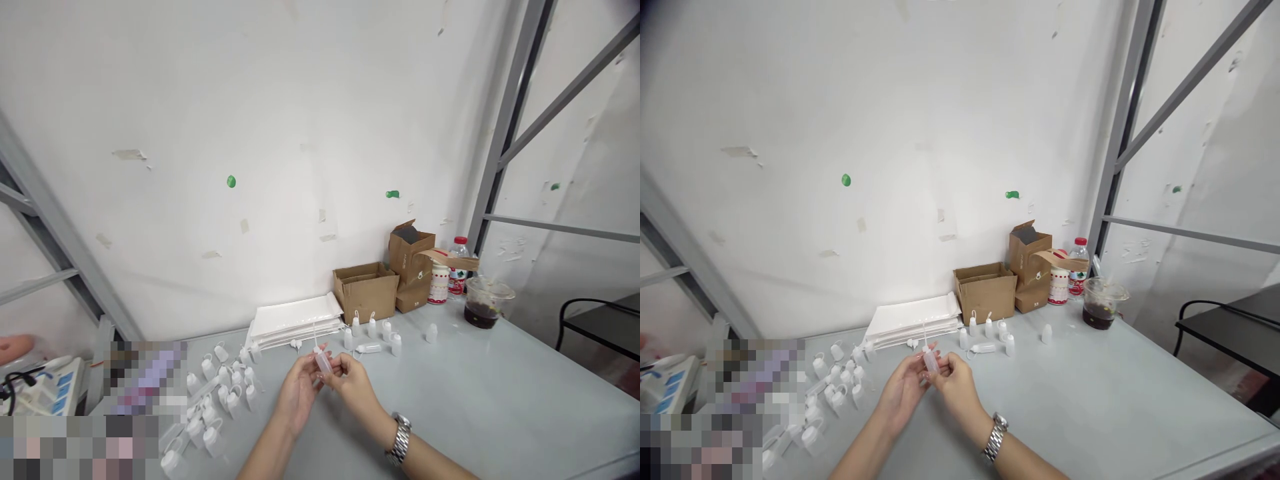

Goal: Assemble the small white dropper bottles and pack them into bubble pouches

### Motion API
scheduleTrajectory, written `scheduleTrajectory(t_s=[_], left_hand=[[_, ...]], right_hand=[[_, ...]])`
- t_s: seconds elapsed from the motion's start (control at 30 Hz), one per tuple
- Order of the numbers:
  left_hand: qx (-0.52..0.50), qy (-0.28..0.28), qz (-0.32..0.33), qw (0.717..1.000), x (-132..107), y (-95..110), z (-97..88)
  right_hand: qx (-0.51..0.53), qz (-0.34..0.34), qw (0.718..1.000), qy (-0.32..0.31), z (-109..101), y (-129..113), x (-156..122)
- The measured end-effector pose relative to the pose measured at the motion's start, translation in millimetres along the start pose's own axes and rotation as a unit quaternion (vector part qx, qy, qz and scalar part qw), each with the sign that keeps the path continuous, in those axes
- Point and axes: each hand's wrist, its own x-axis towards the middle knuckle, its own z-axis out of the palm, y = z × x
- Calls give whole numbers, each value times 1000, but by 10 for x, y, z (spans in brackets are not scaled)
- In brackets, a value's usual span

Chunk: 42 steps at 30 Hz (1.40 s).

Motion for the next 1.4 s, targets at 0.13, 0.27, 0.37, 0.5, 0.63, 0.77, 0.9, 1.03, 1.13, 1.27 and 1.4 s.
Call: scheduleTrajectory(t_s=[0.13,0.27,0.37,0.5,0.63,0.77,0.9,1.03,1.13,1.27,1.4], left_hand=[[-53,18,-44,997,1,30,-20],[-103,31,-92,990,-9,66,-18],[-119,37,-97,987,-16,64,-4],[-81,36,-76,993,-29,44,16],[-40,4,-52,998,-37,37,17],[-47,11,-62,997,-39,50,16],[-68,23,-82,994,-35,59,26],[-86,37,-90,992,-31,42,26],[-82,38,-86,992,-27,17,16],[-55,13,-51,997,-8,6,1],[-36,-14,-22,999,28,26,-16]], right_hand=[[-45,-10,999,11,7,15,-27],[-63,-18,998,4,24,21,-67],[-36,-9,999,1,34,9,-67],[47,32,998,-39,18,-17,-2],[93,58,992,-68,-21,-32,58],[97,60,991,-65,-35,-37,60],[93,64,992,-59,-22,-40,44],[96,66,992,-42,-1,-43,21],[100,68,992,-38,7,-42,3],[110,66,990,-63,-12,-38,8],[111,52,988,-95,-38,-38,34]])
